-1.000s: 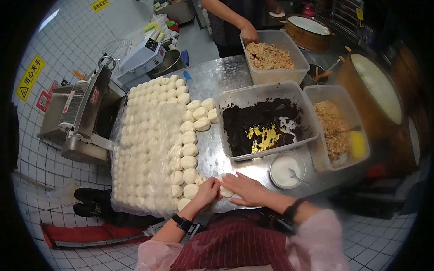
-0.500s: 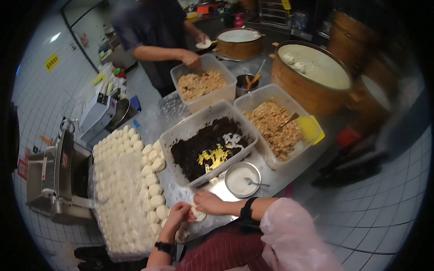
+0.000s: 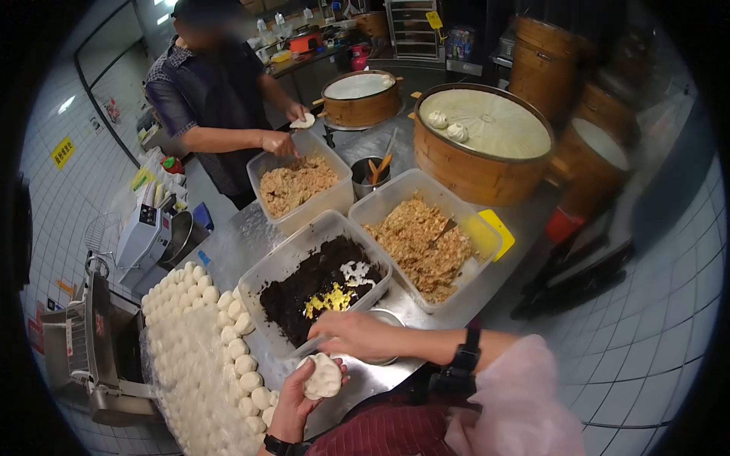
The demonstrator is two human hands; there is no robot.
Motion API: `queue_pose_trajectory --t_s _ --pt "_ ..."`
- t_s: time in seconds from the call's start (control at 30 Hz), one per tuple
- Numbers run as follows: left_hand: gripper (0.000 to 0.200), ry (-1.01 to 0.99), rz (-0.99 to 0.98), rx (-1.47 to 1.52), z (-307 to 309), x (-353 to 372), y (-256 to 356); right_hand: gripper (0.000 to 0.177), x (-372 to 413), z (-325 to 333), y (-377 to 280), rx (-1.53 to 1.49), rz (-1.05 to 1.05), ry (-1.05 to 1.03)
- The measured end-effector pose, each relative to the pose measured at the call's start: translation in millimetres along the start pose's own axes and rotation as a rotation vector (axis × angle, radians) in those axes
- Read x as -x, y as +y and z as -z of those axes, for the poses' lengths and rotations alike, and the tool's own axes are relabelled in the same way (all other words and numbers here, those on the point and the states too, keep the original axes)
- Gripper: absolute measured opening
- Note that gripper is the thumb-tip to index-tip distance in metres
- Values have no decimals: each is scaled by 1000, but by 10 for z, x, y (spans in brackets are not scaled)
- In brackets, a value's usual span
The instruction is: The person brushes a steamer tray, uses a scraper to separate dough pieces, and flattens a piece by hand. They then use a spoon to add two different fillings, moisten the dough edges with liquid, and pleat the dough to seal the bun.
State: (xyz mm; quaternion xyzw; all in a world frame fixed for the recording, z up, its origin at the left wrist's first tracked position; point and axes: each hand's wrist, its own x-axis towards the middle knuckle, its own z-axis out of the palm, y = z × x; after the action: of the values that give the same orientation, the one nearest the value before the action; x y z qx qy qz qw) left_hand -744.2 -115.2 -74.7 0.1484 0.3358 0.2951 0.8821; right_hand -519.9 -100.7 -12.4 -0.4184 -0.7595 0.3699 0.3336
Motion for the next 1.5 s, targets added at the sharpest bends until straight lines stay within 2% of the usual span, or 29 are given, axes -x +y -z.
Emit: queue_pose_trajectory --t_s 0.07,0.13,0.2,0.27,0.3,0.37,0.5,0.57,0.6,0.7,0.77,0.9,1.0,1.07,1.2,1.27,1.3,1.33,1.37,1.4,1.5 --pt "48 -90 112 1 -200 -155 83 21 72 459 138 454 134 325" --pt "45 -168 100 29 -502 -298 181 19 169 987 156 1015 -12 320" --pt "43 -283 92 -60 -753 -490 243 19 344 1312 437 1437 -89 329" --pt "39 -309 100 -66 -1039 -674 251 14 521 1462 744 1566 -334 56" --pt "37 -296 117 -130 -1146 -777 246 14 582 1483 866 1572 -333 61" --pt "34 -264 146 -181 -1320 -997 191 10 625 1528 958 1361 -513 -259" --pt "33 -200 194 -163 -1485 -1312 88 11 633 1782 759 1298 -460 -214" --pt "34 -216 226 -89 -1580 -1433 60 10 578 1938 747 1306 -455 -52" --pt "35 -233 259 -24 -1608 -1470 22 10 560 1978 813 1299 -460 -60" --pt "36 -191 196 -243 -1616 -1651 -165 9 471 2067 1204 1480 -358 -36" --pt "36 -93 179 -275 -1644 -1687 -159 8 422 1992 1442 1392 -361 -57" --pt "34 -86 106 -271 -1592 -1736 -179 8 499 1960 1468 1261 -349 -137" --pt "33 -44 91 -307 -1637 -1719 -182 8 608 1942 1490 1225 -302 -68" --pt "33 -50 95 -306 -1621 -1718 -186 10 672 1909 1469 1090 -452 -74" --pt "33 -72 117 -286 -1622 -1707 -154 15 851 1938 1386 923 -507 28" --pt "33 -43 116 -256 -1627 -1703 -115 20 889 2026 1318 498 -608 176" --pt "33 -13 122 -227 -1629 -1696 -96 20 903 2056 1255 498 -604 171" --pt "33 -10 120 -225 -1632 -1696 -53 20 911 2096 1132 328 -667 212" --pt "34 -6 86 -158 -1638 -1702 15 21 923 2130 1003 156 -729 253" --pt "34 1 54 -90 -1642 -1708 79 21 929 2147 875 152 -731 251" --pt "34 -145 -59 23 -1637 -1824 189 21 887 2131 511 35 -774 293"
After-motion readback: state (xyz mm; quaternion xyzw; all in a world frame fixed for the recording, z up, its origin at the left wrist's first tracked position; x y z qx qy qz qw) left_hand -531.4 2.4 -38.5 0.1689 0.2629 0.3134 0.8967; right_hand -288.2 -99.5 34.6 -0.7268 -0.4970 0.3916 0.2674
